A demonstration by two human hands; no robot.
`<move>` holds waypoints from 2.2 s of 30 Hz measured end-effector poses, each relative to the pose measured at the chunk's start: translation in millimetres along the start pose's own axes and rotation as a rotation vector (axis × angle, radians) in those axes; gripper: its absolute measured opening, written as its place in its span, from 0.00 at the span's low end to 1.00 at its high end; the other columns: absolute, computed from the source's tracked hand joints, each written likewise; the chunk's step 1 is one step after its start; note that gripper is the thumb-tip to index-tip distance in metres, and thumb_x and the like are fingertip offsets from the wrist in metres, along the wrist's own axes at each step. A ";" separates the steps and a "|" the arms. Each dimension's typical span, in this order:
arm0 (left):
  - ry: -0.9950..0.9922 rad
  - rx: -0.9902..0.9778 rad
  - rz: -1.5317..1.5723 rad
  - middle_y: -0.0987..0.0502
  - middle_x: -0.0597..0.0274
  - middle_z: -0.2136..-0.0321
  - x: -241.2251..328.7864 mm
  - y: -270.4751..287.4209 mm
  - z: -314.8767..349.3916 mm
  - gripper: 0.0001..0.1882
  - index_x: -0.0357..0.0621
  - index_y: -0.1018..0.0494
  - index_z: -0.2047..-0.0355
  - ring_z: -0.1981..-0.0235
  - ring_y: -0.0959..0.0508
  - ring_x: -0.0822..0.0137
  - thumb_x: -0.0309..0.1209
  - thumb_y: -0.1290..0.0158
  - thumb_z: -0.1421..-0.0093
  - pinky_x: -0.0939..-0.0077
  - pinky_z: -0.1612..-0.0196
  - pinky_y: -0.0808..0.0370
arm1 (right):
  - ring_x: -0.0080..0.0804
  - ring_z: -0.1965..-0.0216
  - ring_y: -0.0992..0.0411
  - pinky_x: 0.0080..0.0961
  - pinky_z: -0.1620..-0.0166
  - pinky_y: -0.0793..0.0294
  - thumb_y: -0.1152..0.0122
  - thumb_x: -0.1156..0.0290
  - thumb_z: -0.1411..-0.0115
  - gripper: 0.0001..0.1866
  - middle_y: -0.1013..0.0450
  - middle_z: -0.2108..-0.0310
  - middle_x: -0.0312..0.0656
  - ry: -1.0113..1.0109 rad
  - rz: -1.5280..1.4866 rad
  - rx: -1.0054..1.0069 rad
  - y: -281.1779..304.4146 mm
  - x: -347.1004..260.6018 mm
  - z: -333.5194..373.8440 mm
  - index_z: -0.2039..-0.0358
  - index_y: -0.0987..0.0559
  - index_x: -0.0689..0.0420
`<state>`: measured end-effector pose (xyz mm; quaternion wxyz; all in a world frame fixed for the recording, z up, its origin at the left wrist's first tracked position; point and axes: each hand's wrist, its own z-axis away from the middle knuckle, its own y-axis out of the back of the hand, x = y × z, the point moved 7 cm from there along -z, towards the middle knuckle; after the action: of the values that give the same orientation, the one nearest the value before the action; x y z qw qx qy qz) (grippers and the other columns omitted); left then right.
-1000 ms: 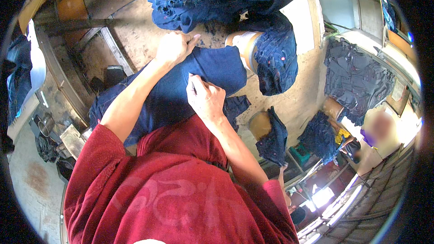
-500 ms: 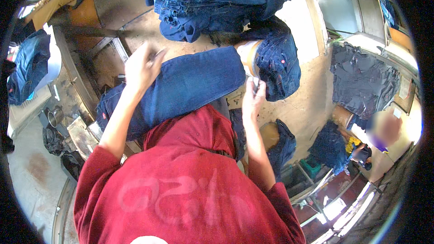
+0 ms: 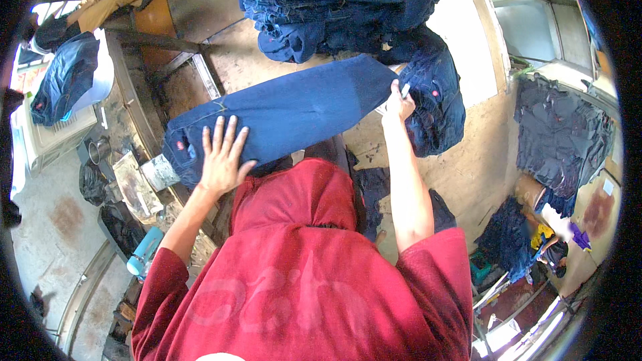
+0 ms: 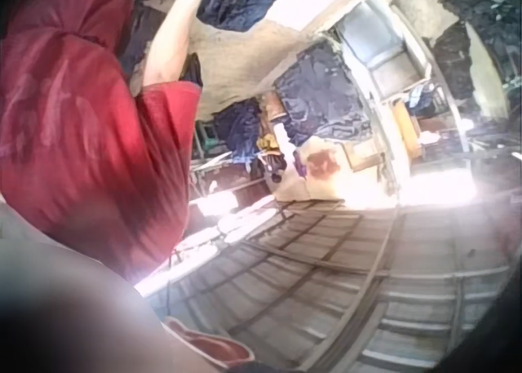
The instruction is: The person repeatedly picks up folded denim jeans from a pile, places them on a cylindrical form, and uses a white marker to draw lines on the fabric. They then remove the jeans and place them on a separate pile, repeating the process with new jeans.
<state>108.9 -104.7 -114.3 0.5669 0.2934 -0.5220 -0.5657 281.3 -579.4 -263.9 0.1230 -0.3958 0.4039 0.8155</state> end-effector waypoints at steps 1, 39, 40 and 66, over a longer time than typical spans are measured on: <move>-0.010 0.007 0.020 0.48 0.46 0.18 7.9 -0.1 -4.8 0.49 0.49 0.37 0.22 0.16 0.56 0.40 0.61 0.39 0.35 0.28 0.20 0.64 | 0.34 0.71 0.23 0.40 0.62 0.25 0.20 0.53 0.37 0.24 0.17 0.71 0.41 0.067 0.051 0.028 -6.1 -4.9 -12.2 0.64 0.12 0.66; -0.250 -0.111 0.721 0.26 0.39 0.77 -137.7 31.0 -124.8 0.19 0.37 0.22 0.67 0.74 0.30 0.34 0.39 0.25 0.40 0.55 0.70 0.25 | 0.38 0.81 0.21 0.35 0.76 0.23 0.30 0.70 0.36 0.03 0.22 0.81 0.39 1.059 0.519 -0.535 -114.4 -119.0 445.3 0.62 0.15 0.51; -0.293 -0.063 0.730 0.26 0.39 0.77 -136.2 34.7 -124.3 0.19 0.37 0.22 0.67 0.73 0.31 0.33 0.38 0.25 0.40 0.55 0.69 0.24 | 0.38 0.81 0.21 0.35 0.77 0.23 0.30 0.70 0.36 0.03 0.22 0.81 0.39 1.049 0.493 -0.533 -115.4 -118.8 443.7 0.62 0.15 0.51; -0.198 -0.181 0.740 0.13 0.42 0.52 -140.6 14.8 -125.2 0.23 0.37 0.14 0.49 0.50 0.13 0.42 0.30 0.26 0.43 0.57 0.48 0.15 | 0.38 0.78 0.19 0.36 0.74 0.20 0.31 0.72 0.37 0.04 0.20 0.79 0.39 1.047 0.424 -0.553 -121.8 -127.3 435.8 0.61 0.17 0.53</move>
<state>255.6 -1.0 -172.6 0.7032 -0.0217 -0.5925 -0.3924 190.2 -156.4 -80.4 -0.3624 -0.6711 0.2544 0.5946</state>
